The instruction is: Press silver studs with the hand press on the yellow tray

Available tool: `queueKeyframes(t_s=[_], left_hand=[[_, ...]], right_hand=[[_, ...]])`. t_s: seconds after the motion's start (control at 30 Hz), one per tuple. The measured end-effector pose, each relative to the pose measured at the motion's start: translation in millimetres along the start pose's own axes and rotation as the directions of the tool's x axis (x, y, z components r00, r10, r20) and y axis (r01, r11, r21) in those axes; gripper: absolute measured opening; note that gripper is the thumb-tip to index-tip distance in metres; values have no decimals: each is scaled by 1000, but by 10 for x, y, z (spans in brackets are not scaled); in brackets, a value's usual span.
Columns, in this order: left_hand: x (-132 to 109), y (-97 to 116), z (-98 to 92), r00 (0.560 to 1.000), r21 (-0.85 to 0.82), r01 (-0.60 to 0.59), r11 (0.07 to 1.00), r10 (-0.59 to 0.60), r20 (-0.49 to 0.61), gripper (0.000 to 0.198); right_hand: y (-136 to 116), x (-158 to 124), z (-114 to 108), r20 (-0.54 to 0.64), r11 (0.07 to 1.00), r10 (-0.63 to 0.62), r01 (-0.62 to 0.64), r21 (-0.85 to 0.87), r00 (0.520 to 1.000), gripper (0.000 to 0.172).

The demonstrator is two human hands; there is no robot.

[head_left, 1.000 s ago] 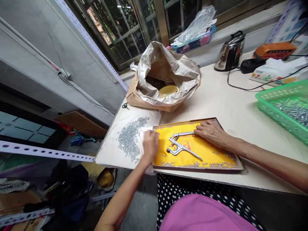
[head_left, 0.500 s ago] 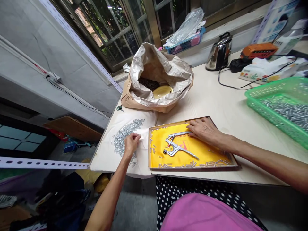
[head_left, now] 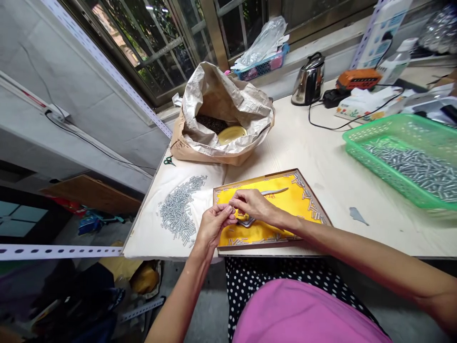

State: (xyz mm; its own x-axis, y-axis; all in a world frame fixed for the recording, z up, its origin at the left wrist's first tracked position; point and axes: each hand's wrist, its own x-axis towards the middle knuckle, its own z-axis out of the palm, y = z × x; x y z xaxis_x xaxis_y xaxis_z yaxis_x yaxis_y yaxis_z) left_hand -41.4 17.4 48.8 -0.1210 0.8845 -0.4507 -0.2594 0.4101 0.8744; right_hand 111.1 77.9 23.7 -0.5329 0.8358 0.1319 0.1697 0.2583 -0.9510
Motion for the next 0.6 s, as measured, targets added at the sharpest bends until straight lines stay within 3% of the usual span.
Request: queueKeyframes(t_s=[0.1,0.23,0.3,0.37,0.47,0.6], left_hand=[[-32,-26,-76,998,-8,60,998,-60,4,40],[-41,-139,-117,999,54,-4,999,6,-36,38],[-8,-200,-121,997,124,-53,991,59,-47,39],[51,-247,-121,991,207,-102,973,117,-63,37],[154,-288,-115,978,342,-155,927,193,-80,33],[234,-306,-105,978,454,-156,877,200,-51,32]], right_hand=[[22,-6,-9,17,996,57,-58,66,998,21],[175,-46,-155,-21,966,197,-190,178,980,18],[273,-150,-261,-62,984,178,-179,-4,982,18],[346,-323,-332,-54,949,98,-109,-295,994,19],[391,-623,-321,21,789,93,-61,-612,995,21],[441,-815,-223,62,593,98,-8,-805,993,20]])
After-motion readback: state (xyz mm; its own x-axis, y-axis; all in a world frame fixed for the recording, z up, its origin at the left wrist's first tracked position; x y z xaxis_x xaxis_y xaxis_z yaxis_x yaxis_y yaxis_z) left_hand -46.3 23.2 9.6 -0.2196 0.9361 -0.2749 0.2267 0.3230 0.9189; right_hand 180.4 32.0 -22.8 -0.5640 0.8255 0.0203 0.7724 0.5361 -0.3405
